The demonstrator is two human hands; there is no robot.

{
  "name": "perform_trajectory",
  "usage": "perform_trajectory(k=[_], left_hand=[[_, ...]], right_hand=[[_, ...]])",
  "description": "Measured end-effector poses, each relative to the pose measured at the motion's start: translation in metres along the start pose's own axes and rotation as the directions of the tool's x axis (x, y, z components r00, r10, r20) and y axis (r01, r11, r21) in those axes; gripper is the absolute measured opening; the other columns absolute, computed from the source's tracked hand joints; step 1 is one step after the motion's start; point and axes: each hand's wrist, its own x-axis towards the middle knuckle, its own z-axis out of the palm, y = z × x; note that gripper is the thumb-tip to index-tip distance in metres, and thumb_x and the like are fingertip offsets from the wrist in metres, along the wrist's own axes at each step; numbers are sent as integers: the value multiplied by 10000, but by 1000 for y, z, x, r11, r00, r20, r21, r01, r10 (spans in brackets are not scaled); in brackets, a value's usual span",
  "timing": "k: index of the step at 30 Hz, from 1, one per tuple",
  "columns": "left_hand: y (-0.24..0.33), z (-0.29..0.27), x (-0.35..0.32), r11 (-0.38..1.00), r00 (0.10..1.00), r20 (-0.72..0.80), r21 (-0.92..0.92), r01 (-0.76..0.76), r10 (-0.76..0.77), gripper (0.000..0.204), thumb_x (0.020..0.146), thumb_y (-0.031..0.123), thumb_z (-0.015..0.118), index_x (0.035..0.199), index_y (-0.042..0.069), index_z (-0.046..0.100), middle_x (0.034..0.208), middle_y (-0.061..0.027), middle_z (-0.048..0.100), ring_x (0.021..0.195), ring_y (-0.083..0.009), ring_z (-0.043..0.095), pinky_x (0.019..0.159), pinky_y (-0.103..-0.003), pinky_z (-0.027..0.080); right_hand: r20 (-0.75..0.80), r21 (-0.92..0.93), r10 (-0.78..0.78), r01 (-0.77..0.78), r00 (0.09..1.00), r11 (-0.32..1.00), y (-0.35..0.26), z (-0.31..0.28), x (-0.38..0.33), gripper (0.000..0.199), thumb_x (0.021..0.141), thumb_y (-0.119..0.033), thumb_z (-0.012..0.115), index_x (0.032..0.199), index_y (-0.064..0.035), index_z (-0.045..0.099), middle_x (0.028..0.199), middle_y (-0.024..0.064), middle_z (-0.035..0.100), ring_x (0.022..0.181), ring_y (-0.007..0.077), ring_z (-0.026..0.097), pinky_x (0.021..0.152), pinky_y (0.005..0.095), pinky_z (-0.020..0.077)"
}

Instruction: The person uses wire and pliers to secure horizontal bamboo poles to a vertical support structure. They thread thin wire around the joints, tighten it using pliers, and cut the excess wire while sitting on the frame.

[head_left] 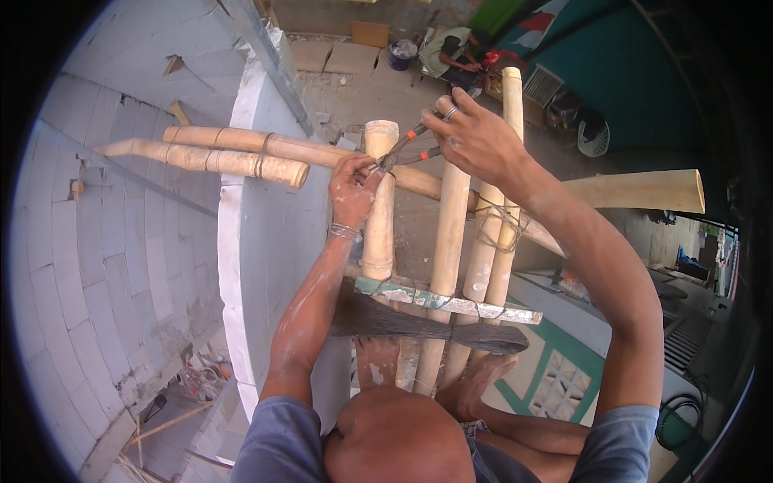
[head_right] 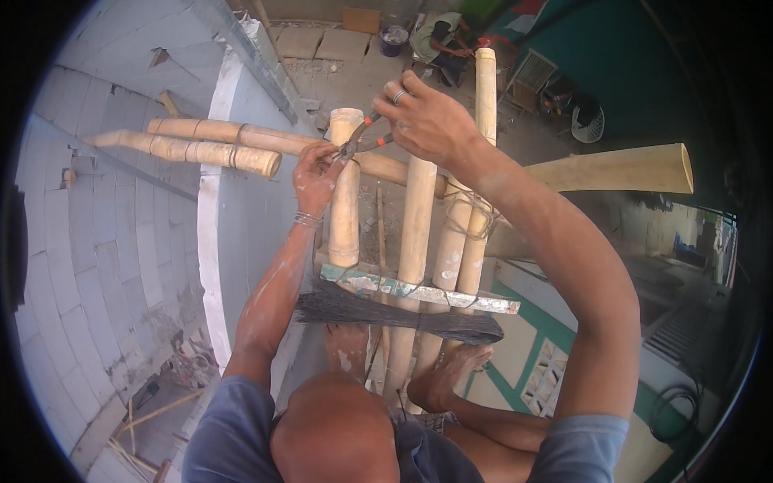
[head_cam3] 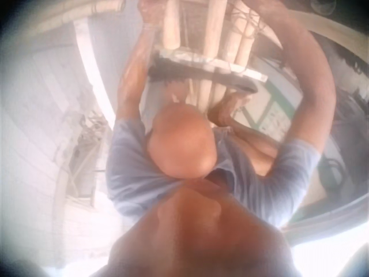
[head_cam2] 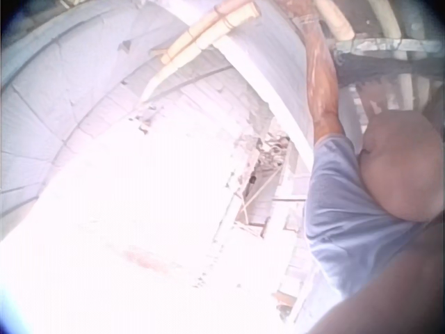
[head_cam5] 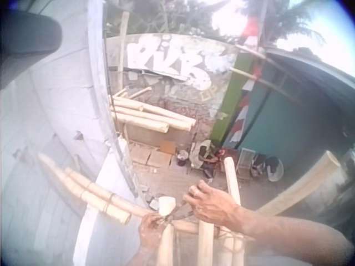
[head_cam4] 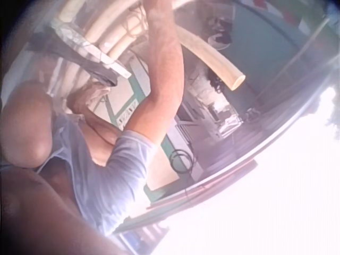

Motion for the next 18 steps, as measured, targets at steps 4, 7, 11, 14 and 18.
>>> perform_trajectory(k=[4,7,11,14,18], left_hand=[[1,3,-1,998,1000,-25,53,-16,18,344,780,-43,863,1093,11,731,1219,-56,642,873,-90,592,750,-250,525],[7,7,-3,988,997,-40,145,-58,65,374,744,-26,888,1079,39,736,1198,-37,643,855,-91,581,733,-250,516],[12,8,-2,973,995,-1,209,-94,97,409,721,-10,902,1086,64,733,1178,-24,645,847,-92,572,731,-250,512],[8,-1,-1,964,993,42,236,-121,114,436,716,18,912,1101,68,713,1170,-29,642,856,-105,575,745,-261,514],[8,2,-5,926,981,59,322,-195,186,538,710,88,925,1152,71,619,1204,-75,592,904,-194,586,798,-333,521]], right_hand=[[-13,-40,-48,48,999,998,-1,-13,5,230,935,-217,608,881,-125,811,1242,18,692,1235,226,607,1006,429,478],[80,23,-25,23,996,999,-3,-20,5,167,882,-164,642,830,-85,779,1070,95,717,1009,257,690,913,433,545],[478,537,4,-296,878,790,6,-20,2,162,874,-115,598,895,-5,716,885,137,722,768,304,741,662,460,599],[813,574,-134,-743,566,345,3,-29,12,276,882,-107,521,1043,58,673,931,191,738,700,301,758,613,445,640],[810,564,-245,-822,533,81,5,-23,5,362,855,-123,641,1128,102,565,869,223,715,603,251,737,550,371,642]])
